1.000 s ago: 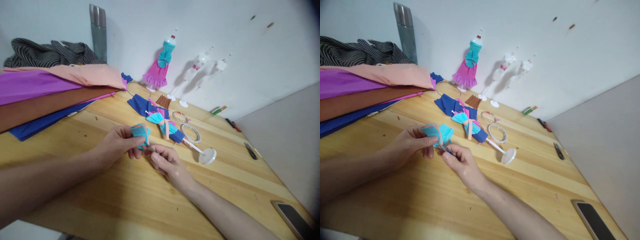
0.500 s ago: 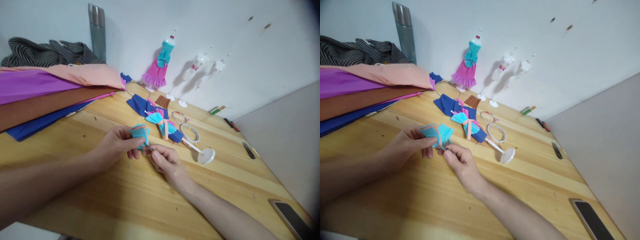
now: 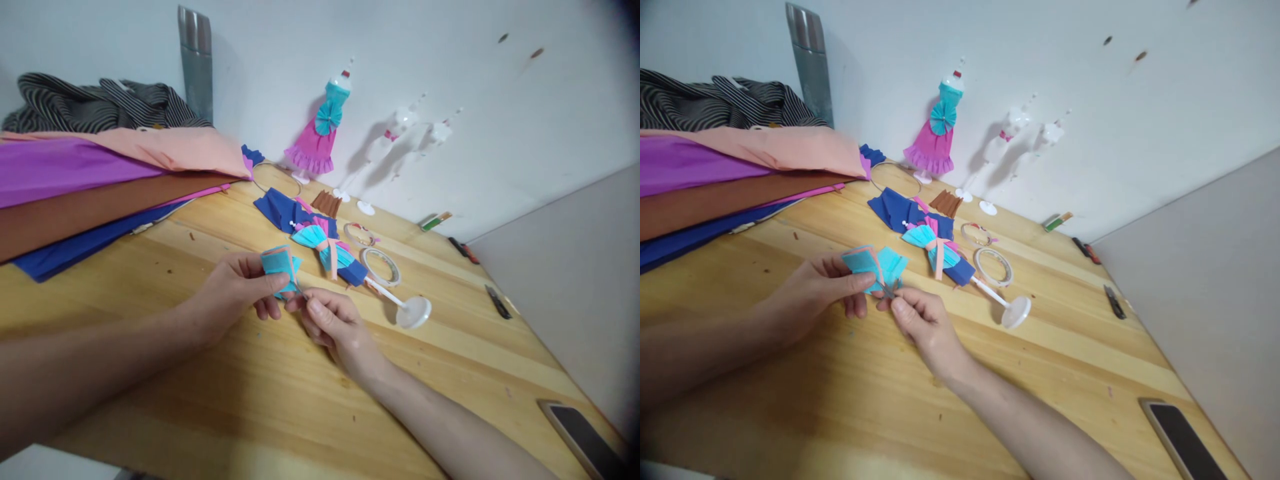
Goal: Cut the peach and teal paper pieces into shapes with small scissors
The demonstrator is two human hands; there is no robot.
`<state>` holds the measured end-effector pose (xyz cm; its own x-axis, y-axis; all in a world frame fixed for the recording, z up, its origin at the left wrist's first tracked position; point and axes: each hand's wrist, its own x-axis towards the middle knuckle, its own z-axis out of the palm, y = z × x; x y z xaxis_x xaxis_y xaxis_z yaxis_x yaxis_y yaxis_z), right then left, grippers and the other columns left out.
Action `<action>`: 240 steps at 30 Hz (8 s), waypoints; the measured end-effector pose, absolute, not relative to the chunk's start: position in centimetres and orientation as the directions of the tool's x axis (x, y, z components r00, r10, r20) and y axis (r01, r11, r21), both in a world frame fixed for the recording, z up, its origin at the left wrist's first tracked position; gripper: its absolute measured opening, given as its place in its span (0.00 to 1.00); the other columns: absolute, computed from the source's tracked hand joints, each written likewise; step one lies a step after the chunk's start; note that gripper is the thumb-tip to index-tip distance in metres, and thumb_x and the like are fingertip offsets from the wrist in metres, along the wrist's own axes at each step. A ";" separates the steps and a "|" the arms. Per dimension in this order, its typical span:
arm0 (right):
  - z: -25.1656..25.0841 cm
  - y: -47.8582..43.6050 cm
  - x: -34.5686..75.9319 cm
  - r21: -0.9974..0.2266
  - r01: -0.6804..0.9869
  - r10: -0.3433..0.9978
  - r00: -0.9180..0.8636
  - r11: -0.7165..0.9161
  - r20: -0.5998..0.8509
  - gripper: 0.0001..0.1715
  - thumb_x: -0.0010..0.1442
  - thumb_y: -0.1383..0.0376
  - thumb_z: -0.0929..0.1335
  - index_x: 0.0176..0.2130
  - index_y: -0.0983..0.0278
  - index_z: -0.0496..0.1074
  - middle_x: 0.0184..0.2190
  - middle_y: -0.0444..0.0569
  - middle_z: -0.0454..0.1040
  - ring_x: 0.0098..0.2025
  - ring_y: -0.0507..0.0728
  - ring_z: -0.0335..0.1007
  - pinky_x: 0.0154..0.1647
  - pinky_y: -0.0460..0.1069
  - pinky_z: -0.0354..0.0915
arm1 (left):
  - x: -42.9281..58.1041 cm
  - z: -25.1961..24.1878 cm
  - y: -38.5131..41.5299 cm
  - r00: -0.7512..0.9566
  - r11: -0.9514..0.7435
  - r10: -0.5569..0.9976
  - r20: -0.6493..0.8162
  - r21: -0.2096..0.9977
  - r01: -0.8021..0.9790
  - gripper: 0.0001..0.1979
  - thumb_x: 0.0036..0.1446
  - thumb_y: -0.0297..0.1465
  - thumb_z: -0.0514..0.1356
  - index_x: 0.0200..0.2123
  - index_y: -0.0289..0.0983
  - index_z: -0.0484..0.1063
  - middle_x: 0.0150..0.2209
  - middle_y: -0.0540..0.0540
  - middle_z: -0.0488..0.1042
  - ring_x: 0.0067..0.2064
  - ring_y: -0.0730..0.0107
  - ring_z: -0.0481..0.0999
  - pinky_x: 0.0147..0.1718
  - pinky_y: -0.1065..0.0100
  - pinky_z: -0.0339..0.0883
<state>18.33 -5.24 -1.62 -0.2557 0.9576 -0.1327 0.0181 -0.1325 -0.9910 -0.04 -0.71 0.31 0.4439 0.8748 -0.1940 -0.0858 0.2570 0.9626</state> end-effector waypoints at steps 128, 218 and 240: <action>-0.9 -5.1 18.0 -0.965 -0.122 0.930 -0.318 -0.234 -0.186 0.25 0.55 0.48 0.70 0.30 0.68 0.72 0.12 0.34 0.52 0.16 0.46 0.37 0.19 0.47 0.34 | 0.1 0.3 -1.0 0.488 0.283 0.856 -0.171 0.944 -0.167 0.11 0.49 0.35 0.66 0.22 0.34 0.76 0.20 0.49 0.75 0.21 0.77 0.71 0.21 0.76 0.63; -0.8 -4.9 18.1 -0.931 -0.185 0.917 -0.312 -0.314 -0.247 0.23 0.52 0.49 0.72 0.25 0.67 0.69 0.11 0.34 0.52 0.16 0.45 0.38 0.18 0.46 0.33 | 0.1 0.4 -1.0 0.507 0.285 0.836 -0.208 0.956 -0.077 0.08 0.49 0.32 0.65 0.24 0.33 0.75 0.20 0.50 0.75 0.21 0.76 0.72 0.22 0.76 0.63; -0.9 -5.0 18.0 -0.936 -0.166 0.920 -0.302 -0.310 -0.251 0.24 0.52 0.48 0.72 0.25 0.67 0.69 0.11 0.34 0.52 0.15 0.45 0.38 0.19 0.47 0.34 | 0.1 0.3 -0.8 0.527 0.289 0.825 -0.204 0.954 -0.082 0.08 0.48 0.33 0.65 0.23 0.34 0.74 0.21 0.49 0.76 0.21 0.76 0.72 0.22 0.75 0.64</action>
<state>18.03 -4.95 -0.94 -0.3016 0.9198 -0.2510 -0.1659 -0.3099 -0.9362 0.07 -0.79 0.28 0.5275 0.8247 -0.2040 -0.0824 0.2886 0.9539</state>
